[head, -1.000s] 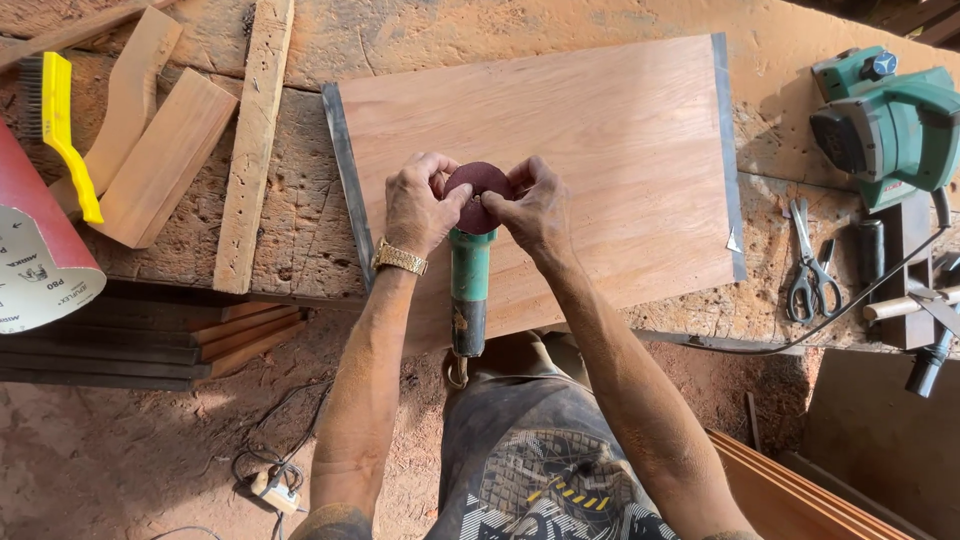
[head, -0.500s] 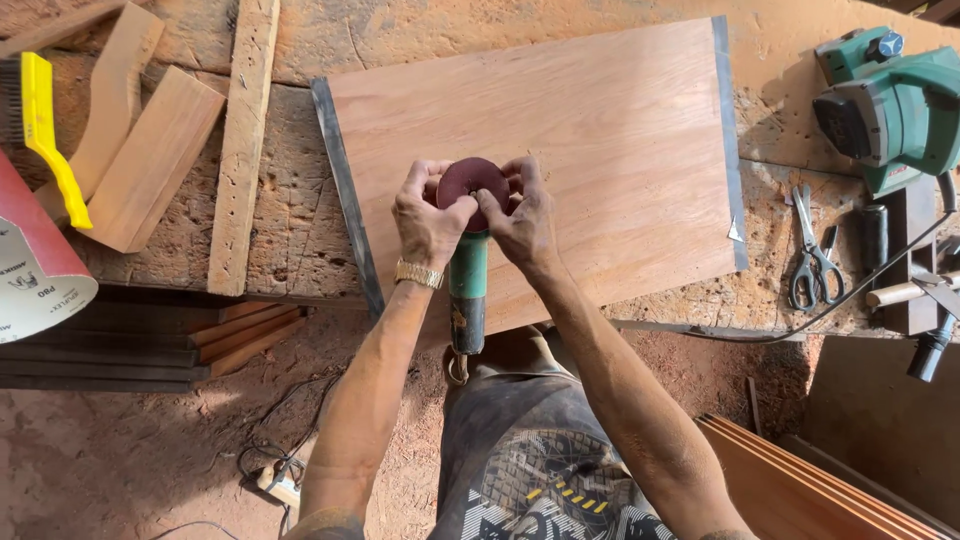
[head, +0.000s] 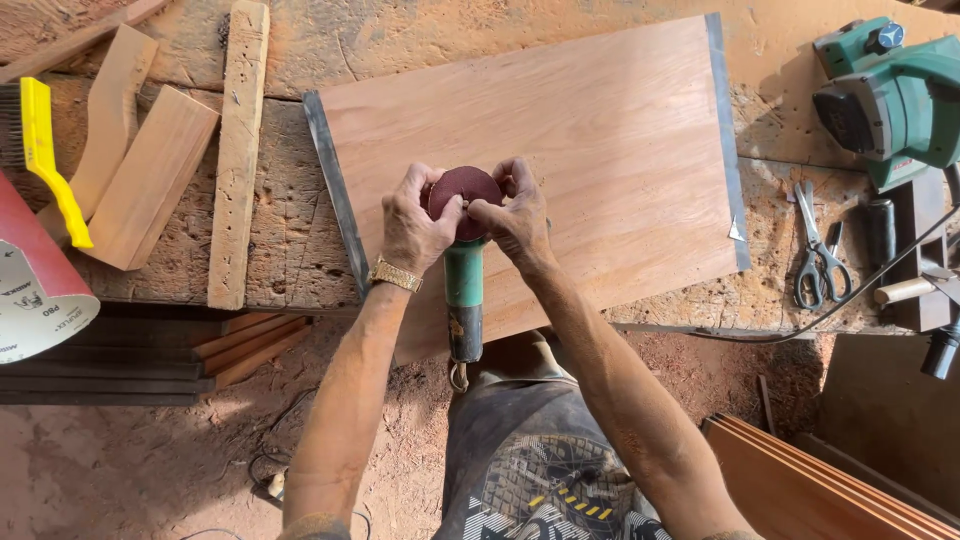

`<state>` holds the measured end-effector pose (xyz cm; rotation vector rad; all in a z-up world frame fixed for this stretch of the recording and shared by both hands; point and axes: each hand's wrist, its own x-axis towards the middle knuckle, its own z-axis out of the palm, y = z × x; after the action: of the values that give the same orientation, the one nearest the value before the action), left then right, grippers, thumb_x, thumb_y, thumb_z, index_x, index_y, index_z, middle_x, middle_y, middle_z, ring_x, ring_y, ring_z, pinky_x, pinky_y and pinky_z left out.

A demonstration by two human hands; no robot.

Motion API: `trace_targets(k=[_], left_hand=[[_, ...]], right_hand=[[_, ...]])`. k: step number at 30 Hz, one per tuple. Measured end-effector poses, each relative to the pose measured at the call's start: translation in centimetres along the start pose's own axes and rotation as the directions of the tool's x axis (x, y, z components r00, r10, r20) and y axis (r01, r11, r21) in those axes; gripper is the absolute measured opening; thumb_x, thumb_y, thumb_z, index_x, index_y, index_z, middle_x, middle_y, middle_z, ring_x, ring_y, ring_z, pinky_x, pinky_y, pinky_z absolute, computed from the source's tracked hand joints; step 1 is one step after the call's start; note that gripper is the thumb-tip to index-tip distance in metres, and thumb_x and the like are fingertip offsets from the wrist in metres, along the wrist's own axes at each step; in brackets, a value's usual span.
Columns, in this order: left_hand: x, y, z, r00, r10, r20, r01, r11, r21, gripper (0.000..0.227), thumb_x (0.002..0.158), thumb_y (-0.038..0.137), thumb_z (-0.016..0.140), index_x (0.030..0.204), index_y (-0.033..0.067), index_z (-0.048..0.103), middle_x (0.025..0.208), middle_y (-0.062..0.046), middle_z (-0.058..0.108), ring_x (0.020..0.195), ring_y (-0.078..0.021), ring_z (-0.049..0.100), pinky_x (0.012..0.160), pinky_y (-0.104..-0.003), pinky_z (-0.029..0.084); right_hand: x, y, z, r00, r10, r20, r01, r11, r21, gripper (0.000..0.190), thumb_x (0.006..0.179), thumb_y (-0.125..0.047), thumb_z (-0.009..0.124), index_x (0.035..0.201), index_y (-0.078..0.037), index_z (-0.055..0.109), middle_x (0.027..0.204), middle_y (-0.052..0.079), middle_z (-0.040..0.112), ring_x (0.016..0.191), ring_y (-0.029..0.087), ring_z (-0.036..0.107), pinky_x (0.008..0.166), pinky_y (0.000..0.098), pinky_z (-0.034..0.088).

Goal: The recorder uses a hammer and a metal pipe to punch a hole in a circular sandpaper disc, then installs it onto an angle grinder.

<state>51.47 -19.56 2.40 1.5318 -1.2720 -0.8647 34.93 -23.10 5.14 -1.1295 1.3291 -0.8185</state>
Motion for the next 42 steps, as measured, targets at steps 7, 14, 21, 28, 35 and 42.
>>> trace_targets(k=[7,14,21,28,35,42], left_hand=[[0.0,-1.0,0.9,0.994,0.087,-0.063,-0.086,0.996,0.016,0.024,0.082,0.01,0.076,0.1,0.0012,0.064,0.105,-0.022,0.077,0.087,-0.0277,0.079,0.076,-0.037,0.066],[-0.9,1.2,-1.1,0.994,0.111,0.02,-0.112,0.993,0.03,0.04,0.083,0.011,0.08,0.117,-0.0003,0.063,0.105,-0.019,0.076,0.093,-0.0248,0.076,0.079,-0.036,0.064],[-0.9,1.2,0.7,0.939,-0.343,0.026,0.319,0.84,-0.44,0.038,0.067,0.006,0.076,0.105,0.0042,0.069,0.086,-0.009,0.071,0.073,-0.0129,0.065,0.051,-0.028,0.057],[-1.4,-0.7,0.6,0.93,-0.368,-0.003,0.329,0.836,-0.439,0.033,0.068,0.008,0.079,0.1,0.0049,0.071,0.09,-0.007,0.075,0.072,-0.0114,0.068,0.056,-0.027,0.058],[-0.2,1.5,-1.6,0.981,-0.182,-0.069,0.186,0.981,0.05,0.032,0.069,0.016,0.092,0.095,0.0043,0.078,0.088,-0.005,0.075,0.074,-0.0144,0.073,0.065,-0.029,0.062],[0.1,2.6,-2.0,0.951,-0.304,-0.062,0.307,0.951,0.045,0.03,0.067,0.01,0.094,0.09,0.0,0.076,0.074,-0.006,0.075,0.061,-0.0139,0.072,0.054,-0.028,0.059]], right_hand=[[1.8,-0.2,-2.5,0.969,-0.101,0.227,0.162,0.949,-0.271,0.036,0.082,-0.024,0.082,0.098,-0.005,0.056,0.079,0.009,0.072,0.065,0.012,0.069,0.055,0.0277,0.055],[1.2,0.6,-0.7,0.925,-0.362,0.116,0.367,0.775,-0.515,0.031,0.081,-0.015,0.08,0.092,-0.004,0.054,0.071,0.015,0.061,0.064,0.018,0.065,0.059,0.0318,0.053],[0.1,0.3,-1.5,0.947,-0.302,0.114,0.322,0.876,-0.358,0.027,0.089,-0.015,0.079,0.098,-0.004,0.055,0.079,0.007,0.069,0.072,0.013,0.07,0.061,0.0293,0.056],[0.1,2.3,-1.6,0.976,-0.172,0.133,0.171,0.985,0.019,0.031,0.088,-0.014,0.079,0.103,-0.003,0.054,0.091,0.007,0.071,0.079,0.011,0.068,0.066,0.0264,0.059],[-1.6,-0.3,-0.8,0.993,-0.099,-0.063,0.086,0.981,-0.176,0.025,0.082,-0.013,0.084,0.097,-0.007,0.066,0.08,0.003,0.072,0.069,0.01,0.069,0.06,0.0255,0.058],[-1.9,0.1,-0.7,0.987,0.014,-0.157,-0.011,1.0,0.022,0.032,0.077,-0.014,0.088,0.085,-0.005,0.059,0.07,0.002,0.067,0.056,0.007,0.062,0.048,0.0247,0.052]])
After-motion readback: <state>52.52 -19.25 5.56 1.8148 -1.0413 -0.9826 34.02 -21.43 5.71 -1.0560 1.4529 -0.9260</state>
